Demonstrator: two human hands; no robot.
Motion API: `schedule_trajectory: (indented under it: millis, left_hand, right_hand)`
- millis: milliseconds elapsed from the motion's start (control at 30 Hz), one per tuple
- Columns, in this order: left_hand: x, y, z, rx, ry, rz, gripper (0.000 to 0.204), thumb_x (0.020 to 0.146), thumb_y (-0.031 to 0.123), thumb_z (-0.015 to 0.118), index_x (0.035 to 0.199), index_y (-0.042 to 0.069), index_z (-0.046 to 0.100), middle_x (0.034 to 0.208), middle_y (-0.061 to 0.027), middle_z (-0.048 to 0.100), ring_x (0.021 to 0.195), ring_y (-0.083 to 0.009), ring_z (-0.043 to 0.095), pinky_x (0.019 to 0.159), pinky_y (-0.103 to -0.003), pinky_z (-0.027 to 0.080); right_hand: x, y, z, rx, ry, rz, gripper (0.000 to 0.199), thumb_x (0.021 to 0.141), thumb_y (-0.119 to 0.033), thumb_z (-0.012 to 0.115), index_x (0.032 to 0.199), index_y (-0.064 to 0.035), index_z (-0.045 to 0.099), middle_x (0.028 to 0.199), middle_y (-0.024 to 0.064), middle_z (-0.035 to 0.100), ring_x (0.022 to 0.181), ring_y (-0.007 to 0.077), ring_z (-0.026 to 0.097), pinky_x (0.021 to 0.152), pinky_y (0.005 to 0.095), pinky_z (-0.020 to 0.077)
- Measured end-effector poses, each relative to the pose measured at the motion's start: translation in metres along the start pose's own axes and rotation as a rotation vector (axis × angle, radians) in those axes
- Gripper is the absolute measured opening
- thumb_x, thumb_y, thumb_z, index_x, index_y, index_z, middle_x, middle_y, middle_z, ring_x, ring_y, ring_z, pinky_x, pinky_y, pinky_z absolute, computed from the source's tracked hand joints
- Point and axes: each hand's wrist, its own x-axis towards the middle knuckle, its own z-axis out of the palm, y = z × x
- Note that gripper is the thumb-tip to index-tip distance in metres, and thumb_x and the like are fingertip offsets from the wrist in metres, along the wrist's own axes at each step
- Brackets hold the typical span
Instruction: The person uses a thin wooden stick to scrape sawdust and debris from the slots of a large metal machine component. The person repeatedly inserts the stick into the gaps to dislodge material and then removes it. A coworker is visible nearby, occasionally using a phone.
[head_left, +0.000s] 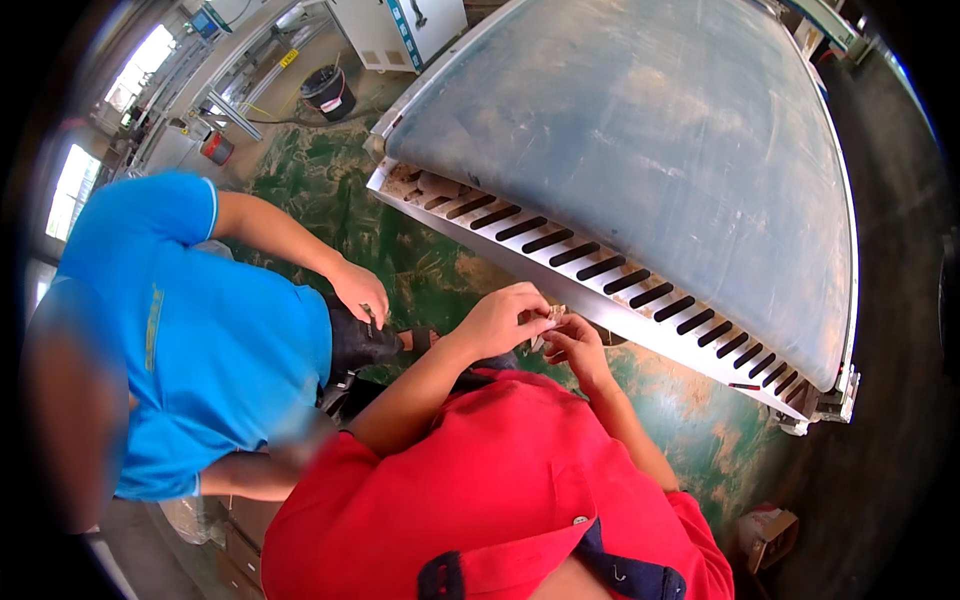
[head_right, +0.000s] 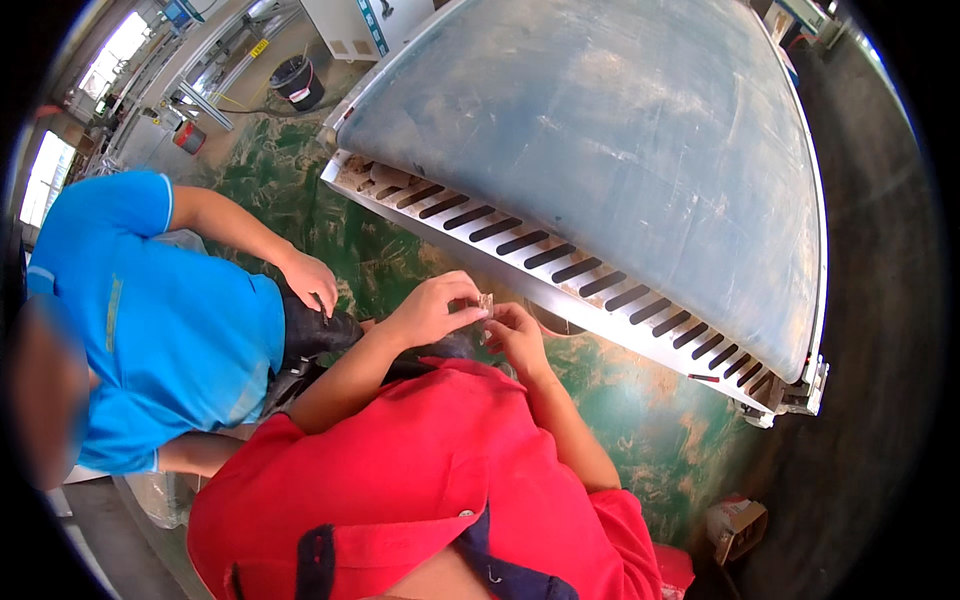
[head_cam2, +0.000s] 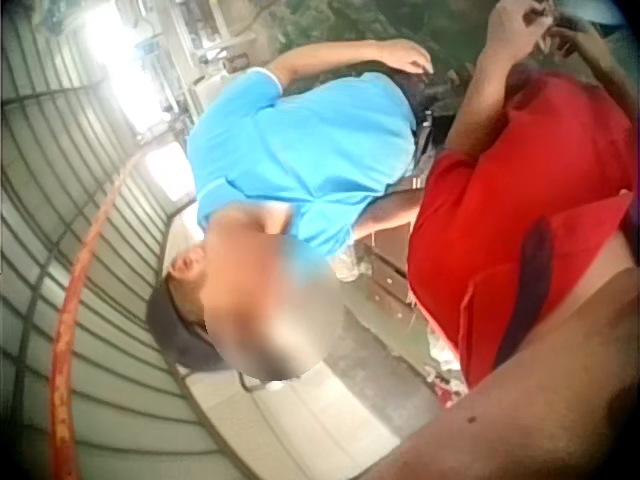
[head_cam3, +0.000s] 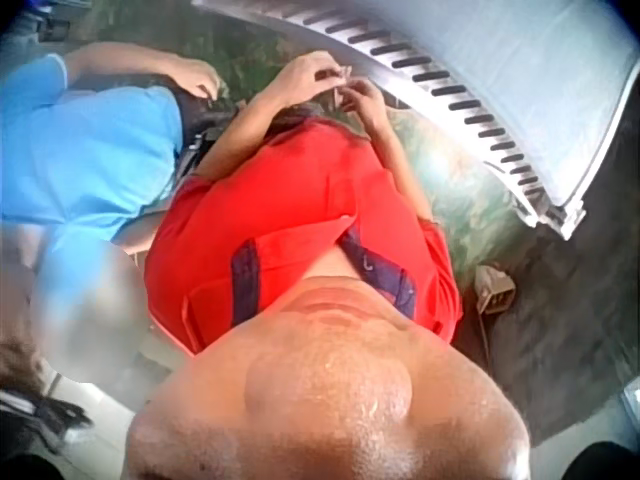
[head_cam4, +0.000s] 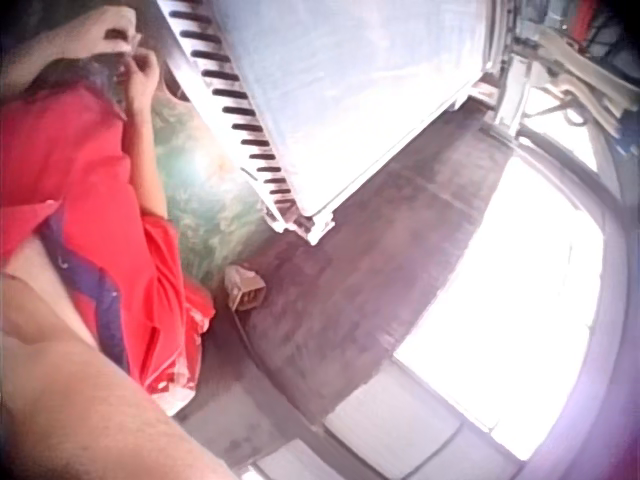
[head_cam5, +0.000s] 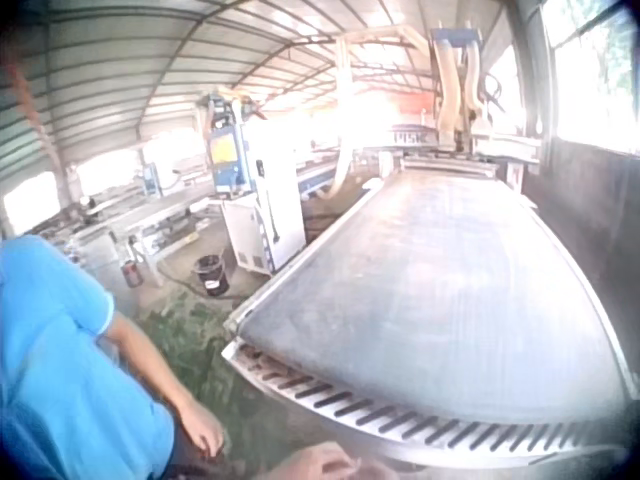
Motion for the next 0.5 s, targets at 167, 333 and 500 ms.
schedule_trajectory:
  millis: [167, 333, 500]
  left_hand:
    - [0.036, -0.024, -0.009, -0.026, -0.164, -0.010, 0.017, 0.081, 0.017, 0.067, 0.087, 0.001, 0.063, 0.088, -0.0096, 0.060, 0.081, -0.0257, 0.059, 0.071, -0.033, 0.047]
    - [0.073, -0.046, -0.040, -0.034, -0.247, -0.020, 0.018, 0.081, 0.020, 0.067, 0.087, 0.003, 0.064, 0.086, -0.0106, 0.060, 0.083, -0.0273, 0.059, 0.073, -0.035, 0.047]
    - [0.090, -0.079, -0.086, -0.163, -0.260, -0.059, 0.017, 0.080, 0.018, 0.069, 0.086, 0.003, 0.066, 0.085, -0.0082, 0.060, 0.081, -0.0241, 0.059, 0.072, -0.034, 0.047]
  right_hand:
    - [0.021, -0.012, -0.012, -0.098, 0.030, 0.032, 0.014, 0.087, -0.005, 0.059, 0.101, -0.0027, 0.058, 0.086, 0.0056, 0.063, 0.067, 0.0130, 0.060, 0.057, 0.0257, 0.0494]
    - [0.058, -0.044, -0.004, -0.254, 0.023, 0.028, 0.012, 0.088, -0.006, 0.057, 0.098, -0.0010, 0.057, 0.083, 0.0047, 0.062, 0.070, 0.0114, 0.058, 0.063, 0.0251, 0.0484]
    - [0.099, -0.074, 0.016, -0.344, -0.102, 0.076, 0.018, 0.089, -0.007, 0.058, 0.105, -0.0022, 0.056, 0.087, 0.0040, 0.062, 0.074, 0.0105, 0.058, 0.066, 0.0244, 0.0481]
